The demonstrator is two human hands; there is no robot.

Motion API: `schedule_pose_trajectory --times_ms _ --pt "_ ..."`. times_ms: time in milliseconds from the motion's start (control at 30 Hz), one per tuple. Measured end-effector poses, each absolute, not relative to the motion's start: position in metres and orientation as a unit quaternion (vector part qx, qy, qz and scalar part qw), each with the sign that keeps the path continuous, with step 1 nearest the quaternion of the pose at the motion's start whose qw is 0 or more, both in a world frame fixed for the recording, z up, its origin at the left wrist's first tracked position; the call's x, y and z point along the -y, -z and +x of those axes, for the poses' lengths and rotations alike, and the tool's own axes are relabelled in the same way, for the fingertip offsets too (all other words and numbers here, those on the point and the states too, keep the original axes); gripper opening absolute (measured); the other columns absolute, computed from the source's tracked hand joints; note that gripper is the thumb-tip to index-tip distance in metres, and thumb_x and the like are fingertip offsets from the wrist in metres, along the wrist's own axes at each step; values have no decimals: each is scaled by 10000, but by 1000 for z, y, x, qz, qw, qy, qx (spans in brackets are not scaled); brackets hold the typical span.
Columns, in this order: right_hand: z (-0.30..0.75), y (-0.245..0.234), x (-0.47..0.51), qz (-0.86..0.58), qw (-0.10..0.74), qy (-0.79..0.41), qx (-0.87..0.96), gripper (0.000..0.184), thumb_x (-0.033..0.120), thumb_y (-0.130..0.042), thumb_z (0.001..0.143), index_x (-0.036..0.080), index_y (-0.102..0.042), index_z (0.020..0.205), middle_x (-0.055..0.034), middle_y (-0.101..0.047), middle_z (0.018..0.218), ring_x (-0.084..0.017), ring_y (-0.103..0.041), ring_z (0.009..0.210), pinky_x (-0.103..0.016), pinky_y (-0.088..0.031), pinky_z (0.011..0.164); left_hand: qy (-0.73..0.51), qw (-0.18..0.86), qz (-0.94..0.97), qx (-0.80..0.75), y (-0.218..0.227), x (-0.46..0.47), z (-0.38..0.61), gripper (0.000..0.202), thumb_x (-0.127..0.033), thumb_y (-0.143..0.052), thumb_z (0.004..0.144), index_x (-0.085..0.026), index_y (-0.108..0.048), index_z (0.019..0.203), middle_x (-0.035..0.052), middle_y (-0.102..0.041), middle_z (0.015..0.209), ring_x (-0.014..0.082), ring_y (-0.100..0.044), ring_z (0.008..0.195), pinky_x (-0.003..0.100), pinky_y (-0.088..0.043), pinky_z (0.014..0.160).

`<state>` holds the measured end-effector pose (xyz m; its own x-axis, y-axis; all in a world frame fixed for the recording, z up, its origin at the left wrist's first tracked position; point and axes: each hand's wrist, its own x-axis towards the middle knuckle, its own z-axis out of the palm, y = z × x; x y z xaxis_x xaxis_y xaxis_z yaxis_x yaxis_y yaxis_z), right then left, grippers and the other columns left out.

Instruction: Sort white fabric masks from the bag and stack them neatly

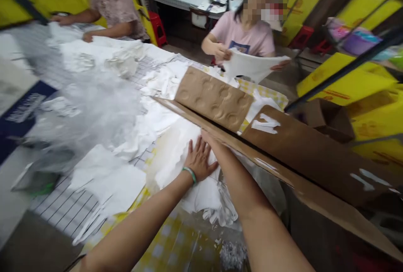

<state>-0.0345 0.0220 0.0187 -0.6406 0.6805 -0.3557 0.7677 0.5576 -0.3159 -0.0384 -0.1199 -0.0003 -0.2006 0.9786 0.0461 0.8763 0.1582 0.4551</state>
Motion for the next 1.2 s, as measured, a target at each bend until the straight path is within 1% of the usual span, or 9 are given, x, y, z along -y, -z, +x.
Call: schedule_pose_trajectory --times_ms 200,367,467,600,700,767,967,1067,1200 --pt "-41 -11 -19 440 25 157 -884 575 403 -228 973 42 -415 1378 -251 -515 1341 -312 -487 1257 -455 -347 1046 -192 126 614 -756 0 121 -42 871 -660 -386 818 -153 -205 1502 144 -170 1572 323 -42 1456 593 1 1151" --pt "-23 -42 29 368 -54 96 -923 456 271 -382 915 55 -505 1297 -226 -465 1401 -291 -423 1315 -438 -316 1083 -165 136 617 -757 -16 117 -42 881 -536 -477 809 -129 -141 1515 123 -119 1586 337 -14 1453 584 -15 1160" --pt "7 -72 95 372 -167 154 -900 353 299 -440 896 141 -611 1161 -149 -635 1213 -242 -584 1132 -372 -441 977 -227 143 641 -719 -25 148 -52 659 -356 -476 843 -129 -339 1447 137 -313 1519 305 -185 1429 544 -132 1166" --pt "23 -70 210 442 -323 199 -813 256 343 -473 908 201 -643 1035 -90 -702 958 -215 -661 892 -348 -511 841 -400 108 573 -707 -2 255 -131 316 -256 -391 895 -173 -618 1098 131 -589 1232 211 -503 1204 395 -385 1066" --pt "-7 -19 283 336 -193 328 -862 205 299 -462 910 264 -634 1016 -52 -699 951 -208 -661 884 -350 -537 817 -389 62 388 -834 36 340 -239 283 -183 -411 846 -150 -590 1062 149 -622 1093 244 -551 1107 443 -420 1010" --pt "-41 27 310 279 -137 371 -875 268 231 -387 922 266 -627 1035 -62 -683 1001 -210 -634 973 -369 -518 890 -309 51 323 -893 61 377 -311 347 -152 -453 808 -109 -549 1139 189 -568 1195 277 -492 1196 455 -364 1051" --pt "-109 112 310 319 -56 252 -912 380 247 -475 880 125 -522 1236 -156 -570 1178 -280 -505 1097 -419 -420 978 -131 101 368 -915 99 398 -409 618 -240 -616 730 -106 -418 1300 172 -528 1270 301 -440 1227 423 -288 1067" --pt "-112 120 304 356 -26 196 -913 443 331 -558 850 124 -511 1239 -142 -571 1091 -285 -504 1030 -399 -417 931 -123 62 359 -923 102 400 -413 439 -250 -602 741 -154 -525 1163 118 -608 1063 289 -515 1077 403 -368 965" --pt "-111 126 303 386 -19 195 -901 253 348 -623 807 156 -603 971 -121 -558 1033 -269 -499 1018 -357 -405 918 -134 9 385 -913 103 407 -415 98 -236 -562 777 -188 -574 861 98 -608 925 264 -538 974 373 -393 903"
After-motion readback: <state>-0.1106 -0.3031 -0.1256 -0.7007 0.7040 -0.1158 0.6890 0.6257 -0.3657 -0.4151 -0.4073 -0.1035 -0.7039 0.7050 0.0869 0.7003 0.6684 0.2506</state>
